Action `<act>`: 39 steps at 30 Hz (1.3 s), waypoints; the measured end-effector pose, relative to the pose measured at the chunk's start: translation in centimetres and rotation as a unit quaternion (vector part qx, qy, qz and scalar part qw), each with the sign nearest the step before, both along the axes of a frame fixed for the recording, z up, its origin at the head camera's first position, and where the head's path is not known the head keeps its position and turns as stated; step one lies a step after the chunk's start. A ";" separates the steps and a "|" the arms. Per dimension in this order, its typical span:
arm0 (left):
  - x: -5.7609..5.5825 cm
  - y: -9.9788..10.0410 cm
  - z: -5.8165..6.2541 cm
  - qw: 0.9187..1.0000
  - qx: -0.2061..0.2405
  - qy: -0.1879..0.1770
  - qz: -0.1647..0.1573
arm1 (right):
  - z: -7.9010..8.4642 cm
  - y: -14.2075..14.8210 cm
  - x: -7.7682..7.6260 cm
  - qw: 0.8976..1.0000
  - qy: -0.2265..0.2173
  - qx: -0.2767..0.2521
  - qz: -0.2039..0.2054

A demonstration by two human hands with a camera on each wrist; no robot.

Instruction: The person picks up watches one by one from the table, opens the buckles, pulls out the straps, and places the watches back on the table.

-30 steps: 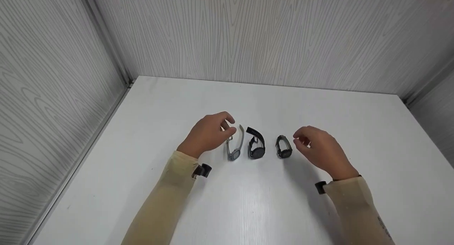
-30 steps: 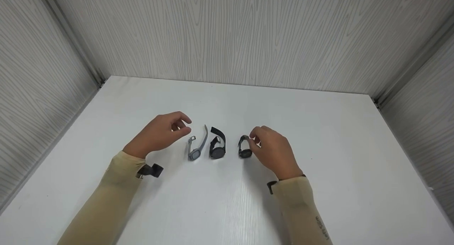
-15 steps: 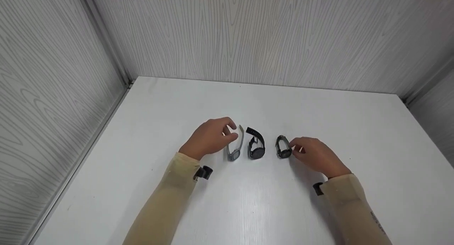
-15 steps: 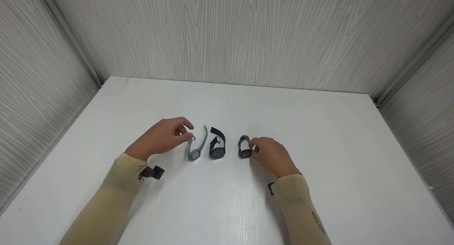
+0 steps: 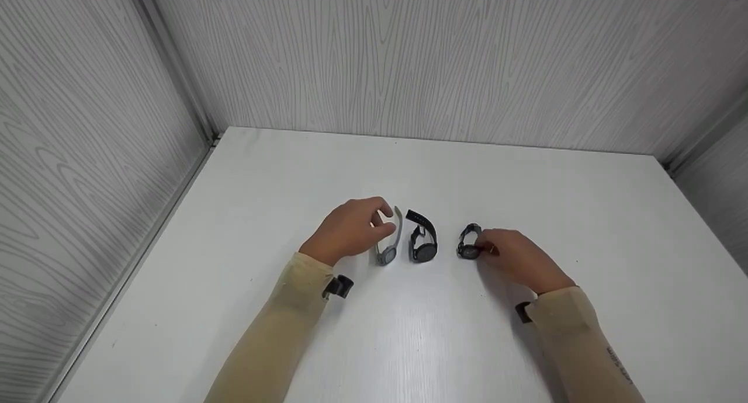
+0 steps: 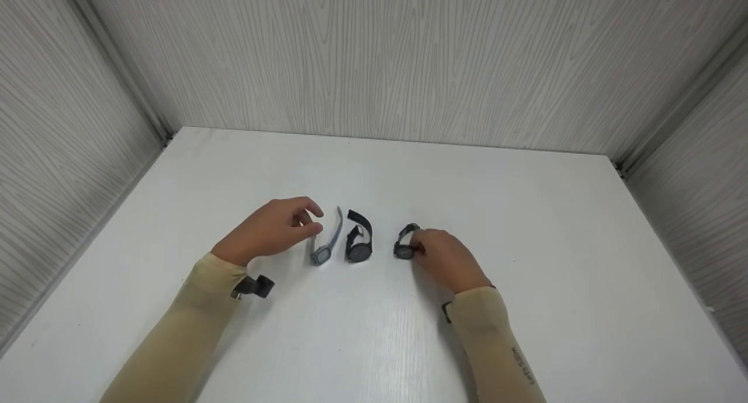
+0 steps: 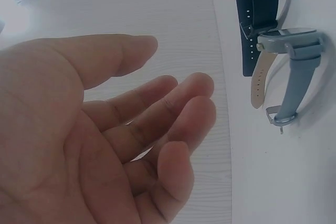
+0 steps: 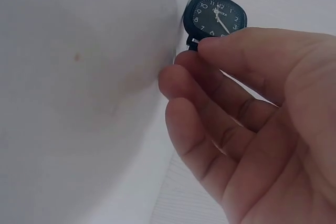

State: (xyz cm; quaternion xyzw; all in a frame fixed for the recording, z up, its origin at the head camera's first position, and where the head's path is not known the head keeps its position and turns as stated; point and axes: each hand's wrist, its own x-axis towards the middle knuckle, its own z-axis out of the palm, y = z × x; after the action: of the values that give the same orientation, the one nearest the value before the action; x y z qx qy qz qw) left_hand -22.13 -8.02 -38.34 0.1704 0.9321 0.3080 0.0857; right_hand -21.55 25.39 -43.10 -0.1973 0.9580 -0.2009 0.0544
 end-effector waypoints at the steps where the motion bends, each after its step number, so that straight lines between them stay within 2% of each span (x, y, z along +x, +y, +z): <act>1: 0.0 0.0 0.0 1.000 0.000 0.000 0.001 | 0.0 0.0 0.0 1.000 0.000 -0.001 0.001; 14: 0.2 0.3 0.0 1.000 0.006 0.008 -0.010 | 0.2 0.4 -0.3 1.000 0.013 -0.009 -0.001; 21: 0.5 0.3 0.2 0.998 0.046 -0.012 -0.027 | 1.7 -0.1 0.4 0.996 0.003 -0.086 0.007; 25: 0.5 0.5 0.1 0.996 0.074 -0.014 -0.038 | 3.0 -1.1 1.3 0.990 0.053 -0.130 0.028; 29: 0.6 0.8 0.0 0.995 0.092 0.001 -0.044 | 4.1 -2.0 2.2 0.982 0.101 -0.151 0.058; 35: 0.9 1.7 0.1 0.992 0.118 0.016 -0.051 | 5.3 -3.3 3.5 0.975 0.160 -0.122 0.095; 39: 1.1 2.2 0.1 0.990 0.130 0.014 -0.060 | 5.9 -4.1 4.2 0.969 0.183 -0.111 0.124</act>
State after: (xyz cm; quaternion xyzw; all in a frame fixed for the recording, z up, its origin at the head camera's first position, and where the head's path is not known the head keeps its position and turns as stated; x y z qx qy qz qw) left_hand -21.05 -5.79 -38.20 0.2405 0.8733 0.4182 0.0679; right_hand -17.33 21.30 -37.19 -0.3530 0.8913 -0.2580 -0.1199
